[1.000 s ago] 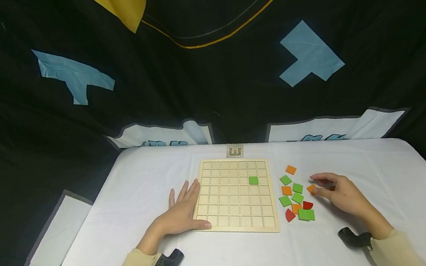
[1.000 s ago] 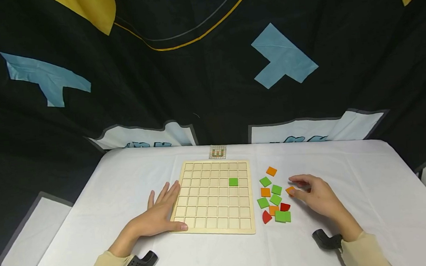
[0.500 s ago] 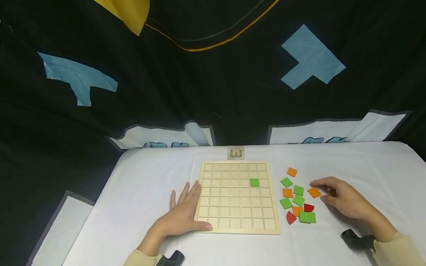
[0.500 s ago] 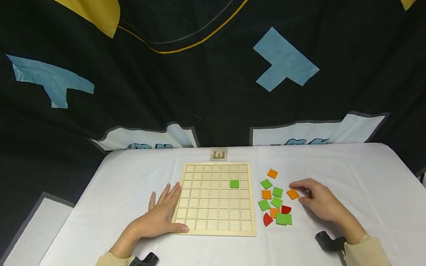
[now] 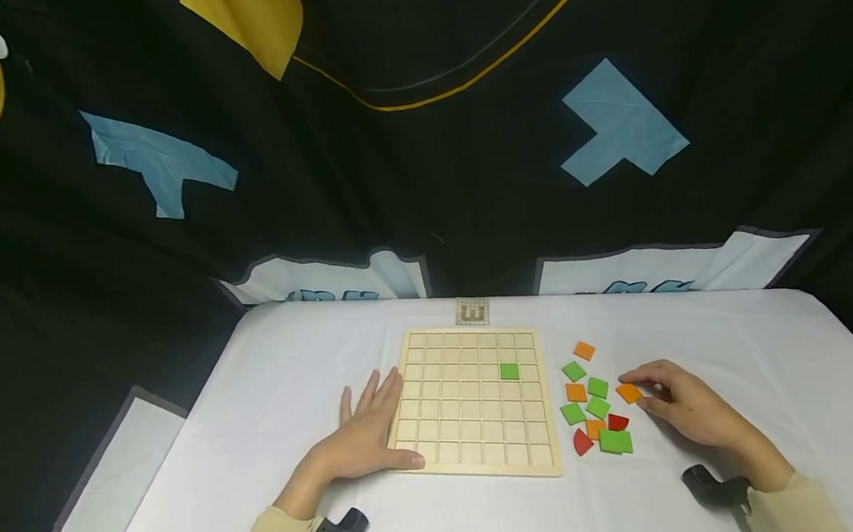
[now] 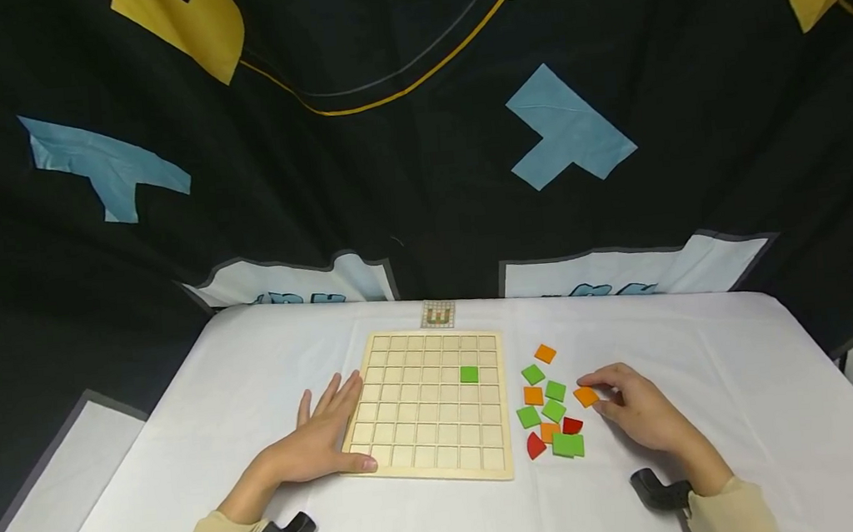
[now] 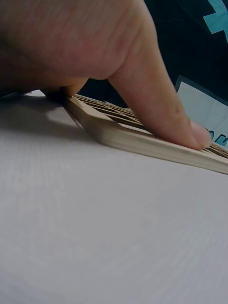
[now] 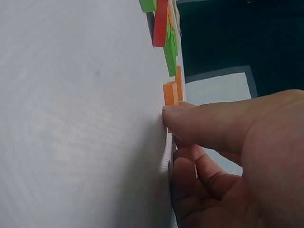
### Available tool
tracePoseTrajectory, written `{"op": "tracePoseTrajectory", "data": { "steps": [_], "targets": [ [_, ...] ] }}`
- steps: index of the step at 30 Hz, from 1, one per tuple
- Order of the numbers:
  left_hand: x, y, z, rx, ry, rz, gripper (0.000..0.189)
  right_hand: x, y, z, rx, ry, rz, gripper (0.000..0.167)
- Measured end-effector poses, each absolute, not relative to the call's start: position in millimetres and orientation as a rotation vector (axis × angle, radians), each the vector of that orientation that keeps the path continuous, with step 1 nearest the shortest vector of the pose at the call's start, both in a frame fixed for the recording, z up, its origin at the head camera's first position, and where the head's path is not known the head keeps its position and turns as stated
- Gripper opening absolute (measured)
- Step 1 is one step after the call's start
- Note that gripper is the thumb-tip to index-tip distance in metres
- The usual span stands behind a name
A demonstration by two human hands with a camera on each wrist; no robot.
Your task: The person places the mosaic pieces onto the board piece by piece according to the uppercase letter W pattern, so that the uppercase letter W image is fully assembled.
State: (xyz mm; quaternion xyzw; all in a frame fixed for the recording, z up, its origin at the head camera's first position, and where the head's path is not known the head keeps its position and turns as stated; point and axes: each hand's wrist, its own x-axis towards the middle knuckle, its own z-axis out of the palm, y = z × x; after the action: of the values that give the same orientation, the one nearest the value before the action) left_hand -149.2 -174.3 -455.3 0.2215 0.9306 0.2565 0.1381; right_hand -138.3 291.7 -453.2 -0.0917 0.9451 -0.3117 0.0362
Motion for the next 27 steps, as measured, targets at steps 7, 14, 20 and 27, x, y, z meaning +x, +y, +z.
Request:
{"op": "tracePoseTrajectory", "data": {
  "steps": [7, 14, 20, 27],
  "targets": [
    [-149.2, -174.6, -456.3, 0.635, 2.689, 0.743, 0.127, -140.2, 291.9, -455.4, -0.269, 2.926, -0.933, 0.031],
    [-149.8, -174.6, -457.0, 0.639, 2.688, 0.741, 0.127, -139.8, 291.1, -456.5, -0.26, 2.934, -0.952, 0.028],
    [-150.2, -174.6, -457.2, 0.642, 2.689, 0.742, 0.127, -139.4, 289.0, -455.8, -0.212, 2.941, -0.944, 0.031],
    [-149.6, -174.5, -456.5, 0.644, 2.688, 0.739, 0.126, -139.8, 287.7, -454.7, -0.165, 2.94, -0.943, 0.034]
  ]
}}
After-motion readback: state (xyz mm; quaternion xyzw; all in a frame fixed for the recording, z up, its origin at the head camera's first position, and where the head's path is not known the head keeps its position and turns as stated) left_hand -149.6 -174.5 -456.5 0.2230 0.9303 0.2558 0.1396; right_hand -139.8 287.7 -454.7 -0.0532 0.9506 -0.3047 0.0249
